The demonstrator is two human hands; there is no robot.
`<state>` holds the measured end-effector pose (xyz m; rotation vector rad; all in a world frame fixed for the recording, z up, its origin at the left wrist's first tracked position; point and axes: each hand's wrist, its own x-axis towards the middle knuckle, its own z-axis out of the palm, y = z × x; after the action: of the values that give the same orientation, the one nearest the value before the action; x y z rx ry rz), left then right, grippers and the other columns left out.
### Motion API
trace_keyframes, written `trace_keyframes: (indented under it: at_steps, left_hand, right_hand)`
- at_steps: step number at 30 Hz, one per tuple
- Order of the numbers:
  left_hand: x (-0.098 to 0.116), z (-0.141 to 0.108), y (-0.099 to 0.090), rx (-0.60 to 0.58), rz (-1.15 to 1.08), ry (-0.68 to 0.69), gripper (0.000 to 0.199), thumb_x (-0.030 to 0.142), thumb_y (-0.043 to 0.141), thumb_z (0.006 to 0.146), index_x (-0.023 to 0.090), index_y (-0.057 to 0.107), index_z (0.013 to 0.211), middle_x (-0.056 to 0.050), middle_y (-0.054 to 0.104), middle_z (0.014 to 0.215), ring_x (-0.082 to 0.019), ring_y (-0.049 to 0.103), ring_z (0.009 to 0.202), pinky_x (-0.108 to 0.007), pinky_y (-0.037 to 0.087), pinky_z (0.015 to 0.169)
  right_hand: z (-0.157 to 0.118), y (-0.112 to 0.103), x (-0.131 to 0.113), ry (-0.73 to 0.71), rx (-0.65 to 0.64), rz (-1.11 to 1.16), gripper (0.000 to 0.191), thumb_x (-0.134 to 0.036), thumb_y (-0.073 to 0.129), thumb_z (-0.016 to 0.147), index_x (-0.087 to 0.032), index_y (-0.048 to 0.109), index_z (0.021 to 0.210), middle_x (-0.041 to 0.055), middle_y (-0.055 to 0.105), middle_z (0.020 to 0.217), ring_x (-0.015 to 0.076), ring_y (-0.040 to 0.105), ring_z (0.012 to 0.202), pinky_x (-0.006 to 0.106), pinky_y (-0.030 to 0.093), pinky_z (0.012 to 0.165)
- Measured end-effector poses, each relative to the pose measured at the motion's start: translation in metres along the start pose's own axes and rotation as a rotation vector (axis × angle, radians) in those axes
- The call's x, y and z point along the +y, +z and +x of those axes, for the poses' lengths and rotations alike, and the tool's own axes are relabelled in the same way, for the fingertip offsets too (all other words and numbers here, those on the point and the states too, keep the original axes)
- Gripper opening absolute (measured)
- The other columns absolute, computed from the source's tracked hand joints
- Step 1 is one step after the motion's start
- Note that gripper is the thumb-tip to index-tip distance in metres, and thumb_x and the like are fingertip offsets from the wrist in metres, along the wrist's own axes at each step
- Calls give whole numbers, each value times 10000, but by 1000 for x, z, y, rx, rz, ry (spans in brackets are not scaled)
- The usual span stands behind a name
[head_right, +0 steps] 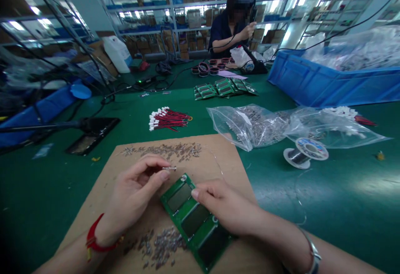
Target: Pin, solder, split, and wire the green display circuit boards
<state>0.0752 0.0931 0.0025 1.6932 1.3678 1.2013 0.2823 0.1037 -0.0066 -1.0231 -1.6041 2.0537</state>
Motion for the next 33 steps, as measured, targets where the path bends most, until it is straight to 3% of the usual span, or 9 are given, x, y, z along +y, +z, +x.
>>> trace_keyframes:
  at_steps: [3, 6, 9, 12, 14, 20, 25, 29, 33]
  left_hand:
    - [-1, -2, 0, -30, 58, 55, 72, 277, 613, 831, 272, 632, 901, 21, 615, 889, -127, 559, 841, -260, 432, 718]
    - [-1, -5, 4, -77, 92, 110, 84, 239, 617, 829, 273, 631, 905, 21, 623, 865, -131, 565, 828, -269, 440, 733]
    - [-2, -9, 11, -128, 141, 195, 151, 189, 611, 830, 284, 618, 946, 23, 643, 885, -130, 581, 845, -266, 458, 749]
    - [-3, -11, 16, -176, 205, 299, 182, 143, 595, 832, 262, 601, 970, 12, 655, 890, -121, 597, 835, -240, 476, 727]
    - [-1, -12, 18, -196, 254, 343, 167, 129, 580, 838, 234, 597, 967, -2, 654, 874, -119, 601, 816, -229, 479, 706]
    - [4, -11, 17, -219, 315, 325, 90, 169, 515, 875, 194, 597, 902, -8, 618, 800, -111, 571, 723, -234, 441, 629]
    - [3, -10, 19, -270, 300, 262, 187, 203, 419, 916, 177, 554, 790, 7, 539, 706, -106, 510, 649, -234, 386, 573]
    - [1, -8, 16, -274, 289, 124, 301, 268, 351, 946, 187, 501, 698, 28, 507, 633, -99, 488, 594, -236, 358, 553]
    - [-4, -7, 15, -229, 202, -8, 303, 329, 350, 948, 202, 530, 740, 30, 547, 652, -100, 514, 606, -237, 385, 568]
  right_hand:
    - [-1, -3, -2, -142, 130, -492, 303, -404, 492, 891, -172, 684, 866, 34, 629, 754, 135, 544, 648, 248, 416, 575]
    - [-3, -6, -8, -331, 356, -695, 277, -380, 557, 858, -215, 664, 1054, 68, 644, 959, 209, 571, 884, 343, 437, 785]
    - [-3, -4, -9, -357, 352, -451, 303, -368, 584, 847, -236, 631, 1116, 56, 657, 1008, 200, 589, 930, 357, 443, 841]
    - [1, 3, -4, -266, 266, -105, 212, -355, 606, 833, -202, 655, 971, 31, 678, 882, 159, 625, 818, 301, 481, 738]
    - [4, 5, 0, -247, 280, -13, 171, -342, 639, 808, -179, 644, 860, 19, 667, 817, 142, 620, 778, 276, 476, 704]
    - [9, 1, 8, -302, 283, -70, 150, -318, 618, 832, -174, 637, 868, 6, 642, 811, 117, 584, 765, 248, 455, 689]
    - [10, 0, 11, -378, 299, -143, 106, -279, 591, 858, -189, 639, 887, -2, 653, 828, 107, 592, 782, 234, 461, 703]
    - [9, -1, 11, -406, 362, -216, 95, -277, 597, 855, -216, 642, 912, -14, 662, 851, 108, 607, 796, 238, 477, 722]
    - [13, -7, 10, -397, 480, -459, 105, -224, 601, 840, -222, 666, 923, -11, 682, 872, 116, 619, 809, 253, 483, 744]
